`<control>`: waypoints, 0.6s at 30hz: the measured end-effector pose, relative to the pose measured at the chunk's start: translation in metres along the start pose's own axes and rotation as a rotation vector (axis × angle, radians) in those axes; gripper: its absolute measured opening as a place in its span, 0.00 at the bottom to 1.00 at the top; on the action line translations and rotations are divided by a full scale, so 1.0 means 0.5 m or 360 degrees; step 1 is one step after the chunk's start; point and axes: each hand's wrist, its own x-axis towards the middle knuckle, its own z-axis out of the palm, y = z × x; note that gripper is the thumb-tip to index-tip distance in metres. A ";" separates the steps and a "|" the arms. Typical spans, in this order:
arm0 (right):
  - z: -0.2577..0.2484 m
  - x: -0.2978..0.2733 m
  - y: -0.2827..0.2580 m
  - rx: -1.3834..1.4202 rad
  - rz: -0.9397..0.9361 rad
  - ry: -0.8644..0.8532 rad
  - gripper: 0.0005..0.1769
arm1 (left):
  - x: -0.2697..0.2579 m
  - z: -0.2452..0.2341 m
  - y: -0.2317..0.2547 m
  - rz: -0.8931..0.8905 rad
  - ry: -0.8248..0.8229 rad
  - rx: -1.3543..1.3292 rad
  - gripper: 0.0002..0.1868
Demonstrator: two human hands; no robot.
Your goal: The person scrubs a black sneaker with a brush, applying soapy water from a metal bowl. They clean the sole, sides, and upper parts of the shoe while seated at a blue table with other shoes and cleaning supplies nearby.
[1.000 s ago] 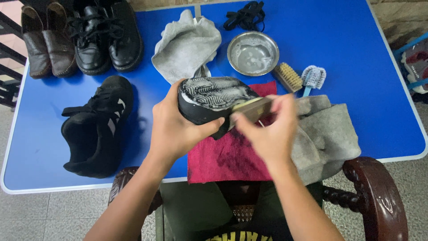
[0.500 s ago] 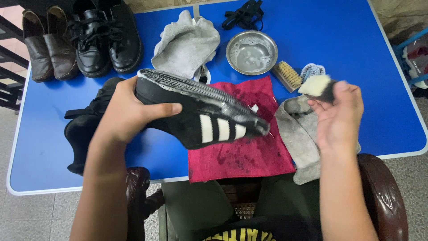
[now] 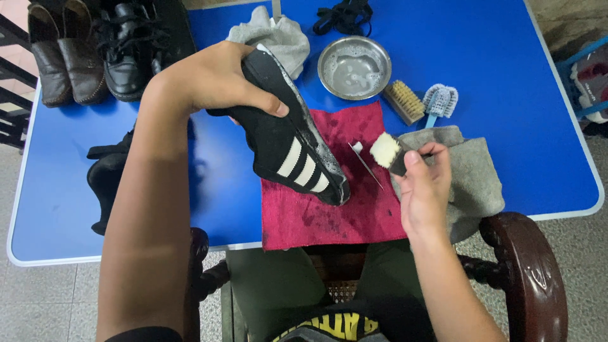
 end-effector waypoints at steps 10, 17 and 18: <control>0.006 -0.024 -0.007 -0.0131 -0.0016 -0.0079 0.18 | 0.103 0.147 -0.110 -0.0040 -0.0441 -0.1044 0.47; 0.006 -0.033 0.005 -0.0158 0.0055 -0.0151 0.20 | 0.187 0.210 -0.143 -0.0071 -0.0532 -0.1123 0.41; -0.016 -0.024 0.027 -0.0223 0.0098 -0.0179 0.20 | 0.183 0.205 -0.138 -0.0104 -0.0432 -0.0970 0.42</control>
